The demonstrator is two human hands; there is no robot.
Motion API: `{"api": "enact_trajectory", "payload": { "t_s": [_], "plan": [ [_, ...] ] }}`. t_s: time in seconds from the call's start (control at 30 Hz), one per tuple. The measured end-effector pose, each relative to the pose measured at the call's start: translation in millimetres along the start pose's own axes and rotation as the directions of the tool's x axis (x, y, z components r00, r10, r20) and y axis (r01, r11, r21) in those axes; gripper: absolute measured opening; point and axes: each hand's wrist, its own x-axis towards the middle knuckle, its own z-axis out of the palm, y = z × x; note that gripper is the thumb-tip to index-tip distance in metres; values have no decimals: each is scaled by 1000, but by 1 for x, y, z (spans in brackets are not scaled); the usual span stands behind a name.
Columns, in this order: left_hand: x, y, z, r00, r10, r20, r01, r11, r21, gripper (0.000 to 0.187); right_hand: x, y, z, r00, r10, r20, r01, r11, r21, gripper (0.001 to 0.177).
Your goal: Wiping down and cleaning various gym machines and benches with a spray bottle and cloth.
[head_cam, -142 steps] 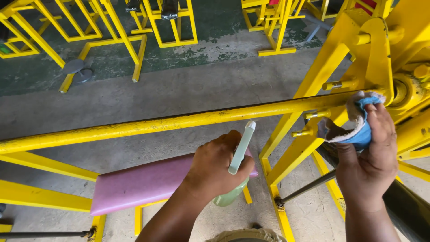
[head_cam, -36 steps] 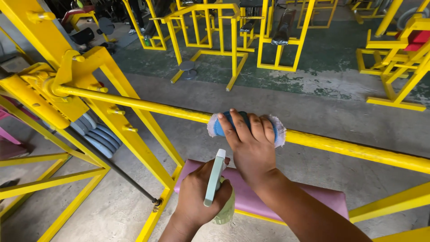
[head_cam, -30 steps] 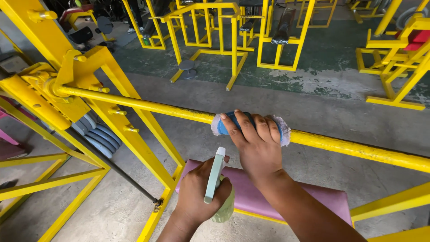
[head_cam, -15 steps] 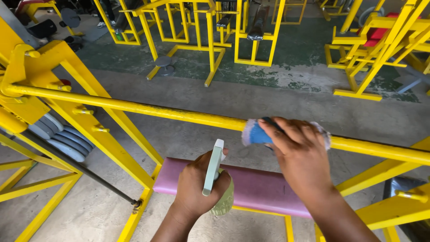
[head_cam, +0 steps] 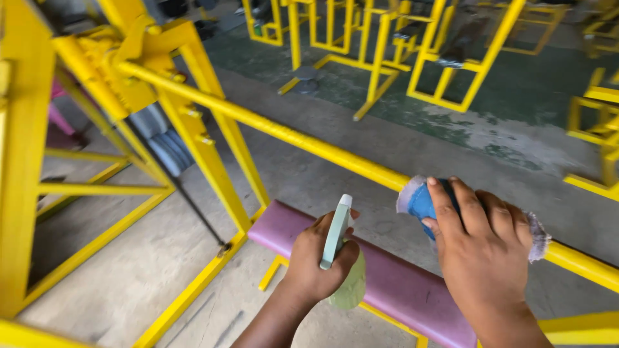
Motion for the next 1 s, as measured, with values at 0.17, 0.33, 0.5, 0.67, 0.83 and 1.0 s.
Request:
{"api": "enact_trajectory", "payload": {
  "t_s": [0.17,0.33,0.5,0.67,0.83,1.0],
  "plan": [
    [-15,1,-16,994,-39,-98,37,999,-17,49,19,-24,14,999,-26,-45,29,996,84,53],
    [-15,-24,-44,985,-25,-172,19,999,-35,49,39,-63,50,990,-62,-125,77,990,119,47],
    [8,-52,-81,978,13,-208,-6,999,32,46,82,-113,74,975,-100,-199,122,987,102,44],
    [30,-71,-129,987,-64,-151,69,997,30,47,125,-171,96,972,-114,-206,139,984,109,47],
    [47,-99,-168,991,-14,-131,21,999,50,49,167,-222,114,971,-125,-202,154,979,135,46],
    [62,-115,-203,995,-51,-83,47,998,-53,50,201,-262,127,976,-143,-166,177,962,209,55]
  ]
}}
